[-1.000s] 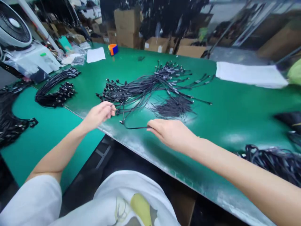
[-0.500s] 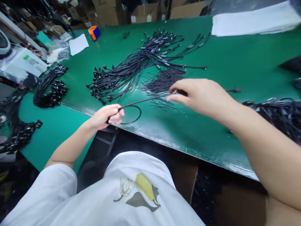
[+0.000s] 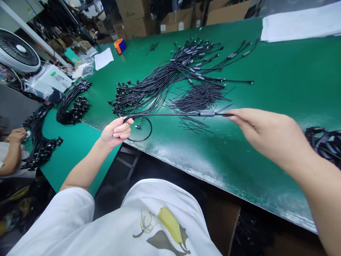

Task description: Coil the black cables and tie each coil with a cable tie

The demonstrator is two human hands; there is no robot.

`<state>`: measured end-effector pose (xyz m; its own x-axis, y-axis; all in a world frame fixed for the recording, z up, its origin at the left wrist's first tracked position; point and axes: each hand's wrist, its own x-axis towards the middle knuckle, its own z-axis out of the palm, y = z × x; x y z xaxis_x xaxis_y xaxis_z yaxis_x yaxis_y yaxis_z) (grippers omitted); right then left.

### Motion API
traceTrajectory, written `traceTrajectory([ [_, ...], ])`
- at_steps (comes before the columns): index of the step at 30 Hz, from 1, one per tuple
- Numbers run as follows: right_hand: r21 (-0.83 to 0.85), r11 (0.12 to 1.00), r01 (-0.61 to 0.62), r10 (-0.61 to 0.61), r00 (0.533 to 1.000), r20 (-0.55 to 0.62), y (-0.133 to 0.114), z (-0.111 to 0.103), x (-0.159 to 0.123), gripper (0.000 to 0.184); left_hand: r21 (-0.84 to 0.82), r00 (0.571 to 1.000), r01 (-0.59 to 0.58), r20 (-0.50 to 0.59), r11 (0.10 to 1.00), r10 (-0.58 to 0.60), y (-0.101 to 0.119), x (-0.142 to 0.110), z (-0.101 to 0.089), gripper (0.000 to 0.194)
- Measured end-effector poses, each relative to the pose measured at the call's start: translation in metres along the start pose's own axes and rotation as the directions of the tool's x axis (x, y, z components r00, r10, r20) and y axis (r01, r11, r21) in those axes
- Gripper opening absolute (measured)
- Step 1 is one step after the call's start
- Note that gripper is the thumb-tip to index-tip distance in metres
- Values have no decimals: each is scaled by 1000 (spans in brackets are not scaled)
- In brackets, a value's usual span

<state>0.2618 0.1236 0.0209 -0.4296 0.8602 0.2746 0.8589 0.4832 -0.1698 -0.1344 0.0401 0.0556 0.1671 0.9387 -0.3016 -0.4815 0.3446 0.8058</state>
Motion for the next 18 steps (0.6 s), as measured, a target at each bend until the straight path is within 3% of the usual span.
traceTrajectory([
  [3, 65, 997, -35, 32, 999, 44, -4, 2, -1, 44, -2, 999, -34, -15, 999, 34, 0, -1, -5, 32],
  [6, 6, 1000, -30, 30, 999, 27, -10, 4, -5, 41, -9, 997, -46, -69, 999, 45, 2, -2, -8, 31],
  [9, -181, 975, 132, -131, 991, 15, -25, 4, -13, 38, -47, 991, -68, -120, 997, 62, 2, -2, -6, 24],
  [11, -229, 900, 371, -370, 928, 48, -44, 4, -19, 40, -47, 989, -92, -124, 995, 85, 0, 0, -1, 16],
  [14, -59, 749, 660, -655, 751, 78, -79, 2, -25, 38, 31, 995, -95, -28, 995, 96, -9, 6, 9, 34],
  [18, 261, 696, 669, -716, 674, 183, -117, -6, -20, 26, 164, 993, -104, 74, 981, 93, -28, 15, 23, 50],
])
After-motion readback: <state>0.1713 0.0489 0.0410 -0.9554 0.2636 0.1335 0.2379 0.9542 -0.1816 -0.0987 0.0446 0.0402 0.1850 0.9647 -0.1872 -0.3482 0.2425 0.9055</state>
